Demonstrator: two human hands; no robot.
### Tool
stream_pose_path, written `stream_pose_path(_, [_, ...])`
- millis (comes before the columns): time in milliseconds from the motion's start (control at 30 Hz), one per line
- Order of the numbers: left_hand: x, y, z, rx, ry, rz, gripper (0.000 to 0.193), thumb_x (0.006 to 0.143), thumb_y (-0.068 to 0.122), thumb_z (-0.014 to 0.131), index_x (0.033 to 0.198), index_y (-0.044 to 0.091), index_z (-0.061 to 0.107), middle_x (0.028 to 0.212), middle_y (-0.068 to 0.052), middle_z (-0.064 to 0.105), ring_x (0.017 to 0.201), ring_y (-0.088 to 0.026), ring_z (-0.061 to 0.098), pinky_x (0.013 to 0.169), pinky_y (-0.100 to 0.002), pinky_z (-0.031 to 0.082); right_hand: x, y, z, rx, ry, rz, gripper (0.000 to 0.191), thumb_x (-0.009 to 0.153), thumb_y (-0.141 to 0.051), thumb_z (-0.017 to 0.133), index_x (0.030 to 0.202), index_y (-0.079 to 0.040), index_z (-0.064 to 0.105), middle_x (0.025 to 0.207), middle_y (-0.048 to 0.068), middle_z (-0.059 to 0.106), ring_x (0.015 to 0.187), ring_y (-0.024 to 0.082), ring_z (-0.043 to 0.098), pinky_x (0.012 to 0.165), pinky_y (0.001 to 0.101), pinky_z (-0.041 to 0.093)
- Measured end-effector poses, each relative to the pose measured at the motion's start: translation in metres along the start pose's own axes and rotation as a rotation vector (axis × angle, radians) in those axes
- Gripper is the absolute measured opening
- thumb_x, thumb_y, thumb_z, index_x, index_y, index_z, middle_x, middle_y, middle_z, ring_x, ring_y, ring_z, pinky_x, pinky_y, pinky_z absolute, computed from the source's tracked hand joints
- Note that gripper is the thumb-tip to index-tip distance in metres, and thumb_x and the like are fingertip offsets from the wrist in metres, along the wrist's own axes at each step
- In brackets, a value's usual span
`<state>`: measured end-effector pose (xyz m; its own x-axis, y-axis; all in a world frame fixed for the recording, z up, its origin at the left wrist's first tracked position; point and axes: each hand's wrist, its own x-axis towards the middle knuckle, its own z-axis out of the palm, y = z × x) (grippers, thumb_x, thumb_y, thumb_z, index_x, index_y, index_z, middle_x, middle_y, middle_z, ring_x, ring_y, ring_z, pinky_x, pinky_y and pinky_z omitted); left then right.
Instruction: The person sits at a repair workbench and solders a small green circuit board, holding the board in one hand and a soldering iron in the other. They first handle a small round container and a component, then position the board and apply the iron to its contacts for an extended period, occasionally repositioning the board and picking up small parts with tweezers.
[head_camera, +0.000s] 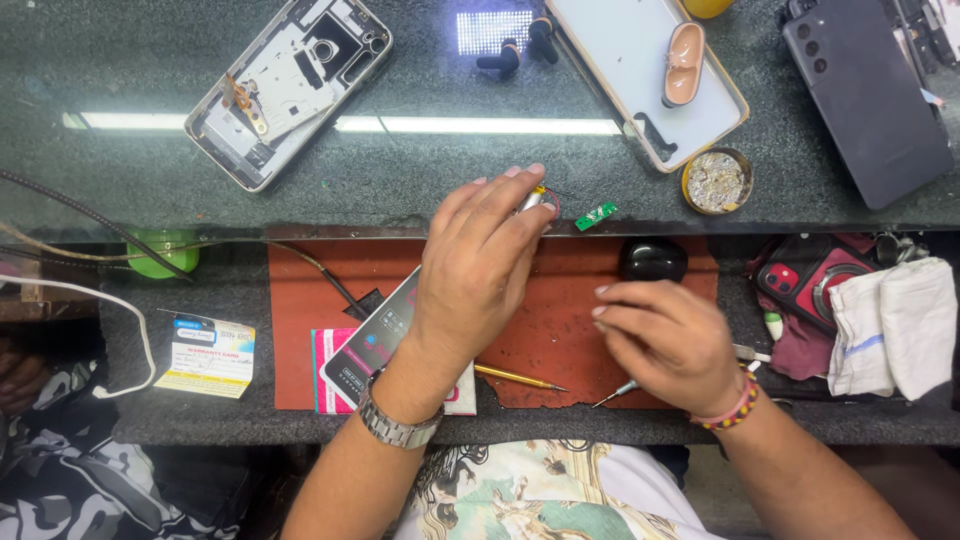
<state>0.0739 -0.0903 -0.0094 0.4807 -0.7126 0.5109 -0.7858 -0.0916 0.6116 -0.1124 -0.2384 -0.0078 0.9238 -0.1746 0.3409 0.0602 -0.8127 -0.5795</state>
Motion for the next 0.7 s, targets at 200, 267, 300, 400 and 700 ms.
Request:
stream_pose_path(200, [0.002, -0.001, -0.008, -0.039, -0.042, 0.029, 0.021, 0.094, 0.004, 0.074, 0.114, 0.006, 0.067, 0.138, -0.011, 0.064, 0.133, -0.029, 0.061, 0.117, -0.046, 0.043, -0.004, 0.006, 0.009, 0.05, -0.069, -0.04, 0.016, 0.078, -0.003, 0.079, 0.093, -0.004, 0.072, 0.101, 0.009, 0.073, 0.089, 0.025, 0.074, 0.075, 0.0345, 0.059])
stream_pose_path(267, [0.002, 0.002, -0.011, -0.035, -0.046, 0.022, 0.021, 0.093, 0.005, 0.075, 0.112, 0.007, 0.068, 0.139, -0.011, 0.064, 0.135, -0.03, 0.06, 0.118, -0.048, 0.041, -0.004, 0.007, 0.011, 0.055, -0.082, -0.041, 0.015, 0.078, -0.003, 0.078, 0.092, -0.005, 0.072, 0.099, 0.009, 0.073, 0.089, 0.025, 0.074, 0.075, 0.0345, 0.059])
stream_pose_path(300, [0.003, 0.003, -0.011, -0.022, -0.047, 0.017, 0.021, 0.091, 0.005, 0.075, 0.111, 0.008, 0.069, 0.139, -0.011, 0.064, 0.136, -0.031, 0.059, 0.118, -0.049, 0.04, -0.003, 0.007, 0.012, 0.058, -0.089, -0.044, 0.015, 0.078, -0.003, 0.078, 0.092, -0.005, 0.072, 0.099, 0.009, 0.073, 0.089, 0.025, 0.074, 0.075, 0.0345, 0.059])
stream_pose_path(400, [0.003, 0.01, -0.018, -0.004, -0.037, 0.017, 0.024, 0.087, 0.007, 0.078, 0.11, 0.009, 0.07, 0.141, -0.013, 0.061, 0.139, -0.037, 0.054, 0.119, -0.053, 0.036, -0.004, 0.006, 0.015, 0.054, -0.107, -0.043, 0.014, 0.078, -0.004, 0.078, 0.091, -0.005, 0.072, 0.098, 0.008, 0.073, 0.089, 0.024, 0.074, 0.076, 0.0344, 0.059])
stream_pose_path(700, [-0.064, -0.028, -0.142, 0.224, 0.84, -0.167, 0.009, 0.097, 0.003, 0.073, 0.105, 0.008, 0.071, 0.126, -0.005, 0.07, 0.121, -0.027, 0.067, 0.108, -0.04, 0.052, -0.004, -0.003, 0.015, 0.085, -0.129, -0.029, 0.014, 0.078, -0.006, 0.077, 0.091, -0.005, 0.073, 0.094, 0.007, 0.075, 0.086, 0.023, 0.075, 0.074, 0.0324, 0.059])
